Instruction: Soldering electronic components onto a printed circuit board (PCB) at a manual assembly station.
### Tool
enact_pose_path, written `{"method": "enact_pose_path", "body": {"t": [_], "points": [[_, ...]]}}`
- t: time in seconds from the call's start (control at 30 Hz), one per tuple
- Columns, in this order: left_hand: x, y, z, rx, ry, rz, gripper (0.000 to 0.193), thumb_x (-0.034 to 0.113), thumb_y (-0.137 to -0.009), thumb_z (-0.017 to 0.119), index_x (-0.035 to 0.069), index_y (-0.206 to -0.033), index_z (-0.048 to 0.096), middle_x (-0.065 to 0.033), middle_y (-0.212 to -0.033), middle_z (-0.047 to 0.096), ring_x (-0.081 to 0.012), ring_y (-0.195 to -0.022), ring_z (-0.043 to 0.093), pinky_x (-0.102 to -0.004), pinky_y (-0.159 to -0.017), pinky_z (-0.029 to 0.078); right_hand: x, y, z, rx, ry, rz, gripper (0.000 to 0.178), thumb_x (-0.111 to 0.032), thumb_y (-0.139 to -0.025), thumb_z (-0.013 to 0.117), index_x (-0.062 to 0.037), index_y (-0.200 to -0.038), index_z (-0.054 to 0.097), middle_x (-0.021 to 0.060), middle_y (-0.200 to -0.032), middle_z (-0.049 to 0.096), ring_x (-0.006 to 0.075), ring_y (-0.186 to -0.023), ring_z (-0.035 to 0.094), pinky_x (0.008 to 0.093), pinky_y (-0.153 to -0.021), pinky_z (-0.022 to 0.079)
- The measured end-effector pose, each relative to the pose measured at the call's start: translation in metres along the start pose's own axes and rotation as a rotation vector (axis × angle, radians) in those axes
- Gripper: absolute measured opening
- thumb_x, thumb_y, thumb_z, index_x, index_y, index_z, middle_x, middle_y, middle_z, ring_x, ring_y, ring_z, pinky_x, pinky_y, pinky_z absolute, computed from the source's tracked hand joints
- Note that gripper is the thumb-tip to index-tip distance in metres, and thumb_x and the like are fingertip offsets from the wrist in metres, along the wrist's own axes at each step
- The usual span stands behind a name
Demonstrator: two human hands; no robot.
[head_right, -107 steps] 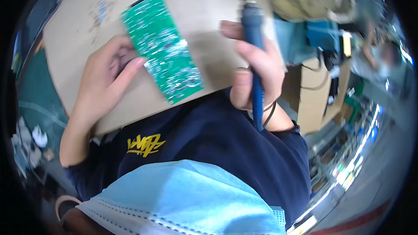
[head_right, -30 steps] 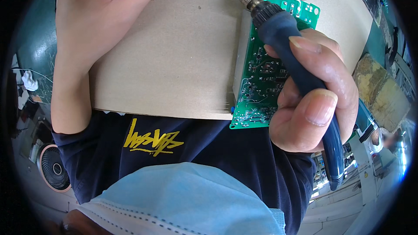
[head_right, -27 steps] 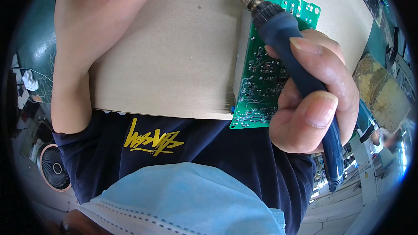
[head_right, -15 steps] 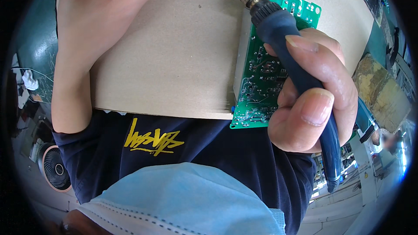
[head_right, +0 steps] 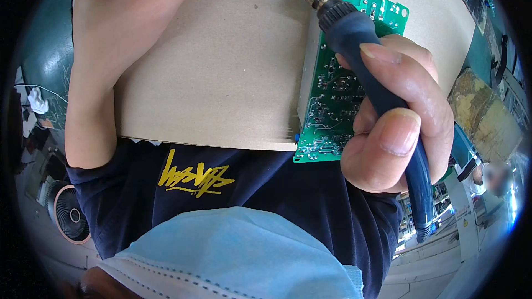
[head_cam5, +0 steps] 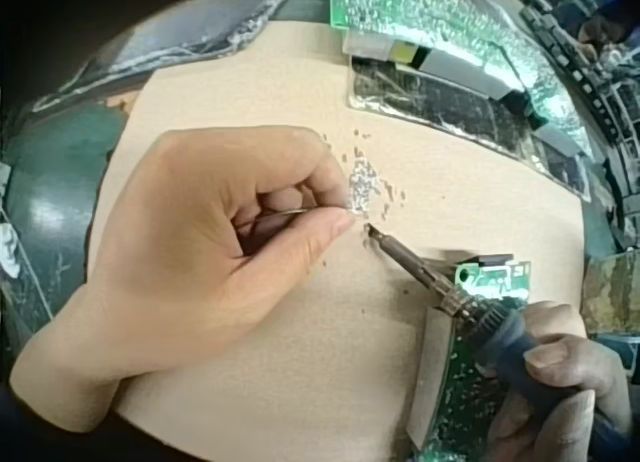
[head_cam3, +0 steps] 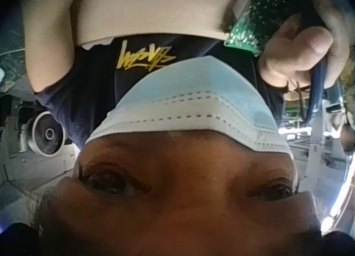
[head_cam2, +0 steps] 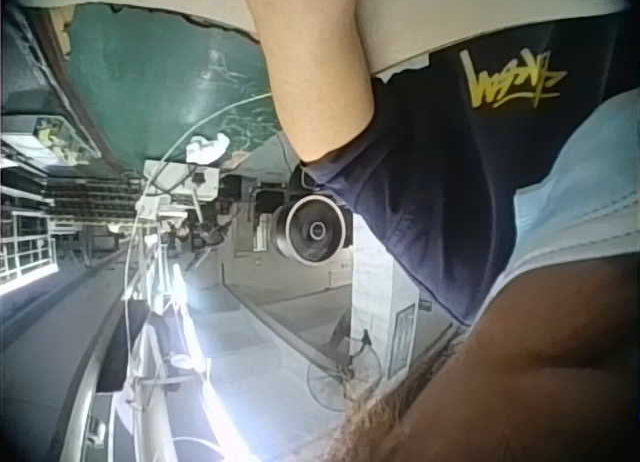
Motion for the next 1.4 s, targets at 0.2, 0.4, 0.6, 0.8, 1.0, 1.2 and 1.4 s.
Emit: {"method": "enact_pose_path", "body": {"t": [0.2,0.4,0.6,0.8,1.0,1.2,1.4], "points": [[-0.006,0.004,0.003,0.089,-0.143,0.165,0.008,-0.001,-0.089,0.071,0.001,-0.086,0.063,0.0043,-0.057,0.039,-0.0031,-0.052,0.034,-0.0234,-0.049,0.024,-0.001,-0.001,0.002,0.043,-0.013,-0.027,0.051,-0.035,-0.105,0.041,0.0089,-0.117,0.064,0.0259,-0.082,0.064,0.0338,-0.076,0.065,0.0458,-0.08,0.053],[0.0,0.003,-0.006,0.079,-0.018,0.132,0.008,-0.001,-0.089,0.071,0.001,-0.085,0.064,0.0062,-0.057,0.035,-0.0022,-0.054,0.032,-0.0228,-0.051,0.023,-0.005,0.002,-0.01,0.071,-0.195,-0.122,0.051,-0.034,-0.103,0.04,0.0075,-0.12,0.064,0.0143,-0.067,0.057,0.0348,-0.077,0.063,0.049,-0.082,0.051],[0.02,0.011,-0.004,0.064,-0.161,0.089,0.009,-0.001,-0.089,0.073,0.001,-0.085,0.065,0.0071,-0.061,0.043,-0.0002,-0.055,0.032,-0.0217,-0.051,0.022,-0.005,0.028,-0.047,0.097,-0.229,-0.313,0.05,-0.04,-0.106,0.041,0.0033,-0.122,0.063,0.0251,-0.084,0.064,0.0274,-0.071,0.056,0.0413,-0.07,0.042],[0.04,0.012,0.014,0.035,-0.096,0.275,0.008,-0.003,-0.088,0.073,-0.001,-0.087,0.065,0.0043,-0.067,0.053,-0.0003,-0.056,0.034,-0.0209,-0.051,0.024,0.006,0.063,-0.077,0.174,-0.221,-0.398,0.046,-0.04,-0.105,0.043,-0.0025,-0.12,0.066,0.015,-0.077,0.064,0.0232,-0.067,0.05,0.0417,-0.069,0.033],[0.063,0.005,0.062,0.01,0.178,0.581,0.009,-0.004,-0.084,0.072,0.001,-0.089,0.066,-0.0031,-0.07,0.056,-0.0113,-0.056,0.043,-0.0272,-0.053,0.033,0.003,0.083,-0.074,0.288,-0.1,-0.554,0.042,-0.039,-0.104,0.043,-0.0022,-0.108,0.065,0.0041,-0.062,0.047,0.0206,-0.062,0.047,0.0411,-0.066,0.028],[0.048,0.026,0.061,-0.074,-0.01,0.394,0.012,0.001,-0.08,0.077,0.002,-0.084,0.066,-0.0042,-0.069,0.058,-0.0117,-0.057,0.049,-0.0279,-0.051,0.035,0.002,0.092,-0.056,0.372,-0.016,-0.622,0.04,-0.039,-0.103,0.044,-0.0047,-0.1,0.064,0.0007,-0.061,0.04,0.0192,-0.061,0.046,0.0407,-0.065,0.029],[0.034,0.022,0.057,-0.079,0.068,0.606,0.012,0.002,-0.077,0.078,0.001,-0.082,0.067,-0.0049,-0.068,0.059,-0.0152,-0.059,0.05,-0.0277,-0.053,0.036,0.001,0.094,-0.053,0.429,-0.04,-0.636,0.039,-0.038,-0.102,0.043,-0.0053,-0.098,0.064,0.0005,-0.059,0.04,0.0175,-0.058,0.044,0.0399,-0.065,0.028]]}}
Point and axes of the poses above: each hand's wrist, its own y-axis away from the middle knuckle, its own z-axis out of the palm, x = y × z, the point moved 5 cm from there along -y, towards the middle knuckle
